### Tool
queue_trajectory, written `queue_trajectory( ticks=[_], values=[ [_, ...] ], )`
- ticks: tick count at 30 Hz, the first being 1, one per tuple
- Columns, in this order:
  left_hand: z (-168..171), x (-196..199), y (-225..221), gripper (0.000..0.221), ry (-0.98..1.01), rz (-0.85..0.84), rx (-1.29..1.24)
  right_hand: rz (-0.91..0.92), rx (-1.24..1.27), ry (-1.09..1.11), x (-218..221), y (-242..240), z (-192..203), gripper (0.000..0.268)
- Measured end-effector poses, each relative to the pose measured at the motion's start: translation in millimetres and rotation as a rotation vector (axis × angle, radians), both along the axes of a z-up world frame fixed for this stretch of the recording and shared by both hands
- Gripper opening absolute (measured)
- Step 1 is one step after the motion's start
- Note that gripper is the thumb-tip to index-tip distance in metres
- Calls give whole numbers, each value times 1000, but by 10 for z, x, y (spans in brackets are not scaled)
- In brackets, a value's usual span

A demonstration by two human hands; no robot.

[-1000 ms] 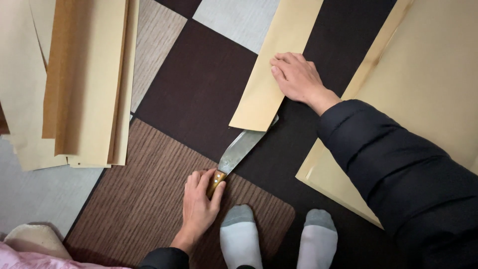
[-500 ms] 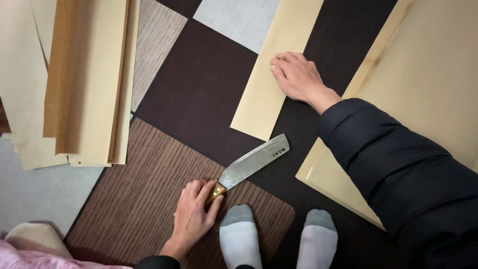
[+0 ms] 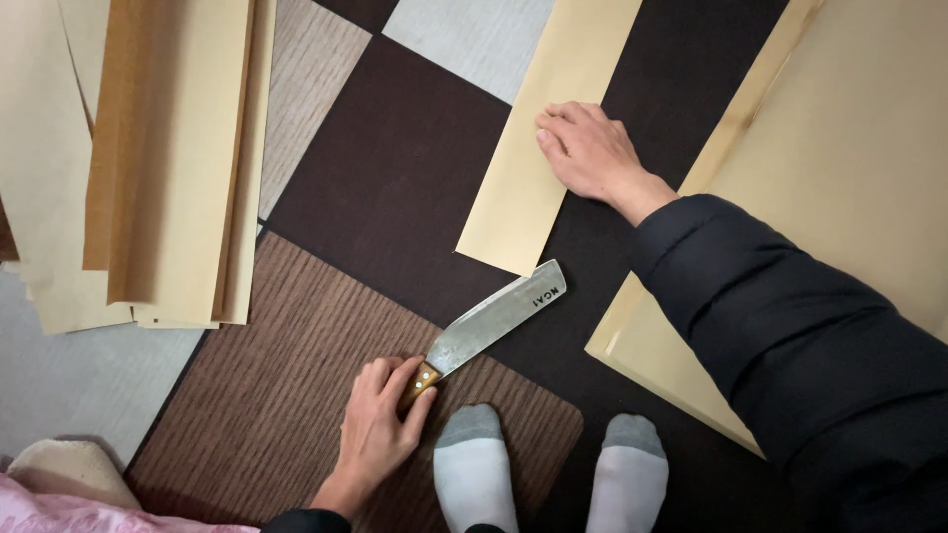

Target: Folding and cutting large sheets of paper into strips using a knife on the floor.

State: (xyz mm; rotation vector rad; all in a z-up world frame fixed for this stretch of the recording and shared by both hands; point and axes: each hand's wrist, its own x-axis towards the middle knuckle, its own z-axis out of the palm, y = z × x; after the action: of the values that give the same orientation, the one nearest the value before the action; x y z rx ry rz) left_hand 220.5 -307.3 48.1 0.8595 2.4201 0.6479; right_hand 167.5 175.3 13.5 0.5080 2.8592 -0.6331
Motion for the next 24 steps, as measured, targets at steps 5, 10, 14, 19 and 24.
queue_trajectory(
  ticks=[5, 10, 14, 19, 24],
  values=[
    [92, 4, 16, 46, -19, 58, 79, 2, 5, 0, 5, 8, -1, 48],
    [197, -21, 32, 43, -98, 143, 125, 22, 23, 22, 14, 10, -10, 50],
    [170, -50, -53, 45, -85, 106, 58, 151, 65, -179, 31, 61, 24, 97],
    [159, -99, -128, 45, 104, -43, 94, 375, 228, -214, 227, 81, -157, 140],
    [202, -111, -99, 45, 111, -134, 117, 334, 193, -241, 239, 37, -112, 124]
  ],
)
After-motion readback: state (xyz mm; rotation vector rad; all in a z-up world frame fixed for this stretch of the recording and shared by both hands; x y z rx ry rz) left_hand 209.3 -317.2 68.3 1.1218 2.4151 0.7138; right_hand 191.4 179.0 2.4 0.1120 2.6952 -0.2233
